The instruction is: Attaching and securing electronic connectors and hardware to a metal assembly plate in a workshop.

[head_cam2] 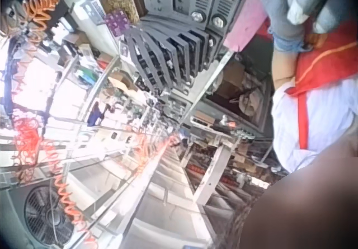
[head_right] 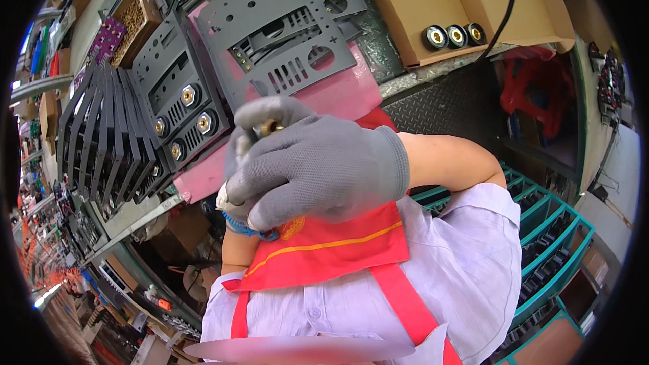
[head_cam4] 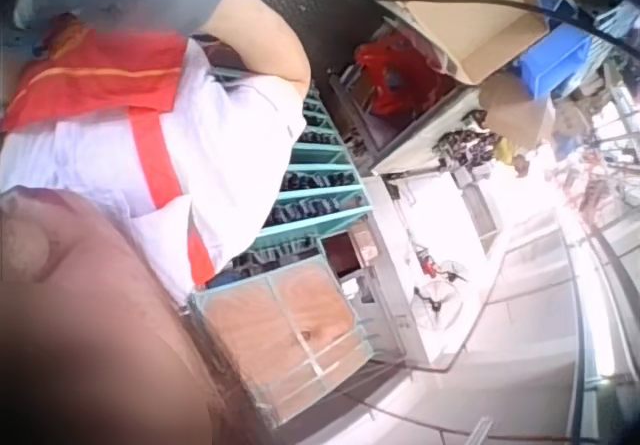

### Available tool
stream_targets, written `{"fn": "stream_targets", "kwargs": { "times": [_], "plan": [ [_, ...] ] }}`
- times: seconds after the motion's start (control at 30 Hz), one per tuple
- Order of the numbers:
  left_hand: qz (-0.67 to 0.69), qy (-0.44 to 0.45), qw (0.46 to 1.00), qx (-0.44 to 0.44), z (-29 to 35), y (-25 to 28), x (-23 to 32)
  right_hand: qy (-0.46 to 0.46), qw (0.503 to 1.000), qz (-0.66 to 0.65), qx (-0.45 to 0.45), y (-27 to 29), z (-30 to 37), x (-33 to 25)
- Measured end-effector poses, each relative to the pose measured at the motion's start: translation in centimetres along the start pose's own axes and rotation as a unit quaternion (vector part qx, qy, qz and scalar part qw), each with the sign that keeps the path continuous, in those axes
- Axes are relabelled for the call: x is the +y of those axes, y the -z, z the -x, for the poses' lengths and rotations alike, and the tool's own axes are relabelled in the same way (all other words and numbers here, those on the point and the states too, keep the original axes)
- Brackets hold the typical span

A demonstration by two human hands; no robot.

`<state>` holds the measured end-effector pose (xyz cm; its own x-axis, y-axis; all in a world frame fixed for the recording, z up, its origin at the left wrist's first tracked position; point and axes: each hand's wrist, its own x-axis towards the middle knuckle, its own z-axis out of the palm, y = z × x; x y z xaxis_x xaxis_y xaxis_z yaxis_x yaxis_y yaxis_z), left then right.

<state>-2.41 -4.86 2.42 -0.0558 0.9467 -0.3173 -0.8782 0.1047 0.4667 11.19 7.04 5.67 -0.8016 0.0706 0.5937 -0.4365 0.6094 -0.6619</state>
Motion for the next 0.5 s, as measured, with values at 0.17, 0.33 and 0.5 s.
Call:
{"fn": "stream_targets", "kwargs": {
  "times": [0.17,0.33,0.5],
  "plan": [
    [-0.037,0.020,0.998,-0.046,-0.5,1.6,-0.1,-0.028,0.999,0.019,0.023,4.1,-1.6,1.9],
    [-0.012,0.029,0.998,-0.048,-0.7,2.0,-0.7,-0.153,0.980,0.036,0.121,5.1,0.7,2.6],
    [0.024,0.018,0.996,-0.080,-1.0,2.2,-1.0,-0.117,0.985,0.123,-0.007,2.2,-0.8,0.9]
  ]
}}
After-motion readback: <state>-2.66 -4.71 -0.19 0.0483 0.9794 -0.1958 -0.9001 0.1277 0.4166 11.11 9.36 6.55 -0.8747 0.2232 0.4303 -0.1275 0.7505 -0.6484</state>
